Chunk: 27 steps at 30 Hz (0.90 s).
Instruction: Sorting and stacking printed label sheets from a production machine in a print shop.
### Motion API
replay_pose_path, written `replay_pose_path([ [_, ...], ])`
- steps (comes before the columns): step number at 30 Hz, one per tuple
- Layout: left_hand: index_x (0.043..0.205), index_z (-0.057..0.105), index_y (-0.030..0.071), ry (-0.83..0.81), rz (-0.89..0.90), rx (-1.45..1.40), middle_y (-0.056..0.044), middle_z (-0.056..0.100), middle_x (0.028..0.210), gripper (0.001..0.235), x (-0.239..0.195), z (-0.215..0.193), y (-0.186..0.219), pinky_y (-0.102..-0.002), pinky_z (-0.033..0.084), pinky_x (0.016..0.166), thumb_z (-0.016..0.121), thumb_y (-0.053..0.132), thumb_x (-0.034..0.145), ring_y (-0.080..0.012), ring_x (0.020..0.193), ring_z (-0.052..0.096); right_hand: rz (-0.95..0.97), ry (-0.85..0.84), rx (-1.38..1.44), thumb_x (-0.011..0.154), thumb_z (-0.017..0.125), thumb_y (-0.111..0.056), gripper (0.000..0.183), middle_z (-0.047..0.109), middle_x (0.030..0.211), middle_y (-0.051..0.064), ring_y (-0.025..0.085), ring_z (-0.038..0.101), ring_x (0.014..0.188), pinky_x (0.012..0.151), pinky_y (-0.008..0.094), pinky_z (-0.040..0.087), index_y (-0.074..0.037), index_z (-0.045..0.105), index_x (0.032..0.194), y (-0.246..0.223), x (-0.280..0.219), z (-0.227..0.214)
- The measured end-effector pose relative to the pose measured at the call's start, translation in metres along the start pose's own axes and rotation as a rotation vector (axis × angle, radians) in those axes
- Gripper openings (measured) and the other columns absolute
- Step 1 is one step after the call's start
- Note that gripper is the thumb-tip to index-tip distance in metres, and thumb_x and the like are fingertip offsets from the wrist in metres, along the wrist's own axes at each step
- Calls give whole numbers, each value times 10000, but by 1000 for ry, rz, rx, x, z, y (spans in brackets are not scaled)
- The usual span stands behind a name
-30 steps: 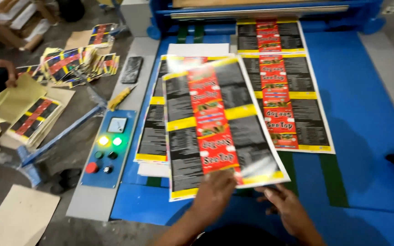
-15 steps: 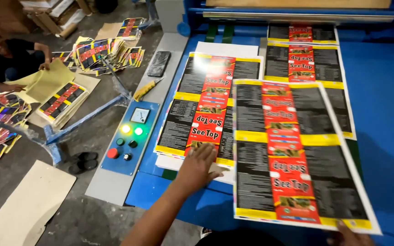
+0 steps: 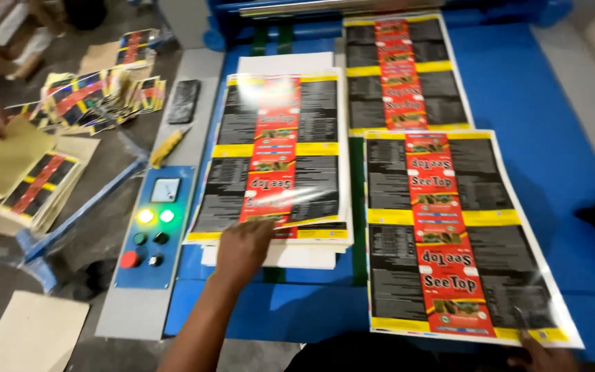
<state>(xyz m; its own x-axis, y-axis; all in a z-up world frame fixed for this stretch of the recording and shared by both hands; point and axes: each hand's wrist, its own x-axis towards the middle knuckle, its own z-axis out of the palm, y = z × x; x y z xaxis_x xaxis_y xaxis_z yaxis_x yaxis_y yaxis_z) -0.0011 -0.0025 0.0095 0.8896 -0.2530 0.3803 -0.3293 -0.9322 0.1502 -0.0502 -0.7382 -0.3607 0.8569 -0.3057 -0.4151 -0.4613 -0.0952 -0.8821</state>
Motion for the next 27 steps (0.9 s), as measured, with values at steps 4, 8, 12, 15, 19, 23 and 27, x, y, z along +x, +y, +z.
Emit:
replay_pose_path([
  [4,824,629,96,134,33,-31,-90,706,803,59,0,-4,10,-446,558,620,656,105,875,-297,731,707,166,68,125,983,639,-169,342,686,1081,122,226,676,791,564,451,564,-31,607,1295,-36,-54,42],
  [8,888,682,91,-58,35,-17,-96,752,929,104,-8,0,13,-444,575,676,698,189,858,-302,810,724,98,30,93,1011,653,-187,304,725,963,161,264,668,736,571,420,531,51,657,1200,-124,-93,97],
  [12,975,695,56,-42,53,23,-120,761,1094,131,-15,7,12,-421,594,795,672,141,878,-279,971,742,-18,-25,152,999,629,-165,250,738,889,169,270,713,738,562,387,503,60,639,1107,-167,-79,124],
  [15,979,698,49,-66,6,-12,-119,766,1081,138,-14,5,13,-425,595,784,667,146,884,-289,956,743,-61,-72,197,1007,615,-162,225,732,893,169,265,703,736,551,377,477,37,629,1112,-179,-37,143],
  [19,1005,704,63,-61,-3,-18,-113,767,1088,147,-18,12,5,-417,602,769,661,137,886,-281,953,752,-55,-102,192,1032,595,-195,242,730,927,153,252,687,748,563,365,469,9,637,1153,-246,-35,170],
  [23,1100,740,85,-2,-138,33,-122,765,1085,247,-18,-1,7,-415,604,713,654,93,869,-289,880,748,12,-118,275,1019,568,-224,319,723,1055,129,223,698,823,589,338,466,-68,587,1297,-264,-53,173],
  [27,1077,739,66,360,-134,54,-129,759,1061,198,-11,-22,30,-411,589,684,694,75,884,-297,823,736,64,-146,253,983,571,-205,450,746,1139,160,232,697,850,614,339,483,-105,549,1421,-252,-82,177],
])
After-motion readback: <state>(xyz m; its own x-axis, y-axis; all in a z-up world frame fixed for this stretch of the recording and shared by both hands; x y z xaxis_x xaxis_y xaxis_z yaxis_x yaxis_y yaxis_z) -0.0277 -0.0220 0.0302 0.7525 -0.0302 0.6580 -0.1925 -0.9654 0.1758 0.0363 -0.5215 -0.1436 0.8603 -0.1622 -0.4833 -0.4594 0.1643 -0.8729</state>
